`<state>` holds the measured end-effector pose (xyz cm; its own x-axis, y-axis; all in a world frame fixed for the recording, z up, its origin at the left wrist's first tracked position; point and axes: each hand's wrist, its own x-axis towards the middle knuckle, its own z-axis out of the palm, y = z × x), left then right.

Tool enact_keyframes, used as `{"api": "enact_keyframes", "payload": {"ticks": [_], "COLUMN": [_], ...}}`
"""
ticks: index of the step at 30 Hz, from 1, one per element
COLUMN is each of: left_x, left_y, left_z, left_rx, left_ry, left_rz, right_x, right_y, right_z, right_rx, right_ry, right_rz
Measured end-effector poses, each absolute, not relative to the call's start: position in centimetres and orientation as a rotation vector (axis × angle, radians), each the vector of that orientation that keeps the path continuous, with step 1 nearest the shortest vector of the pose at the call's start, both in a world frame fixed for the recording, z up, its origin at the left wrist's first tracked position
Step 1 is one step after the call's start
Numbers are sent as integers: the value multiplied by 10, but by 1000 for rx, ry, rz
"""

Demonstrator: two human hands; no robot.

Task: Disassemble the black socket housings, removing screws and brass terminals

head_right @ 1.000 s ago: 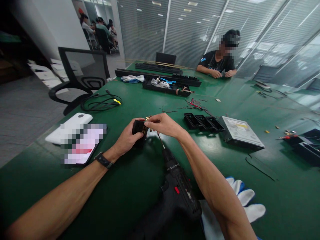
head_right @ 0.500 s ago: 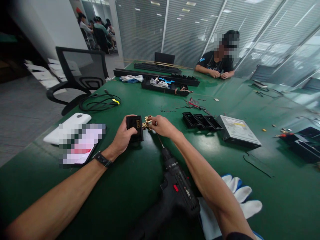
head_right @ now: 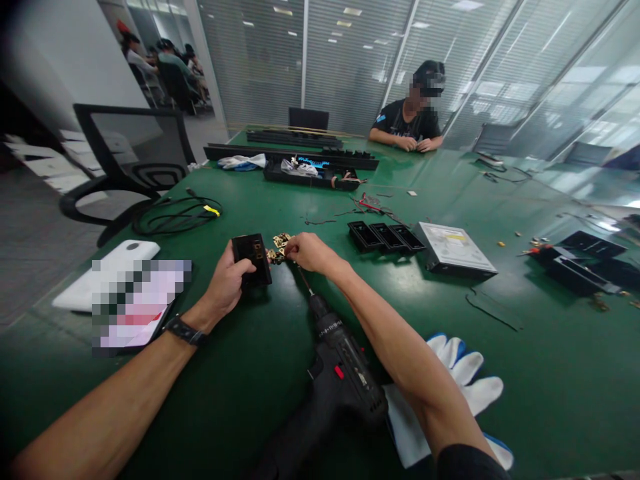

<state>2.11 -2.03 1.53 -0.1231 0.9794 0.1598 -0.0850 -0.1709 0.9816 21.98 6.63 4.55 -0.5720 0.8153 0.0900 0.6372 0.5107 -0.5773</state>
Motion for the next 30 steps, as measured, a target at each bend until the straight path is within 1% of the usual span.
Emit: {"api": "enact_keyframes", "payload": {"ticks": [10, 15, 26, 30], "left_x": [25, 25, 25, 24], "left_y": [-30, -30, -30, -29], "left_z": [22, 23, 24, 22], "left_rx": [1344, 1443, 1418, 1404], "left_ry": [1124, 1124, 1117, 1151], "left_rz": [1294, 1257, 1284, 1343], "right_x": [227, 224, 228, 228], "right_y": [64, 58, 75, 75], "right_z": [69, 78, 48, 48], "right_rx": [-1111, -1010, -1225, -1240], "right_ry": [-2094, -2018, -2309, -2371], "right_rz": [1024, 1110, 635, 538]}}
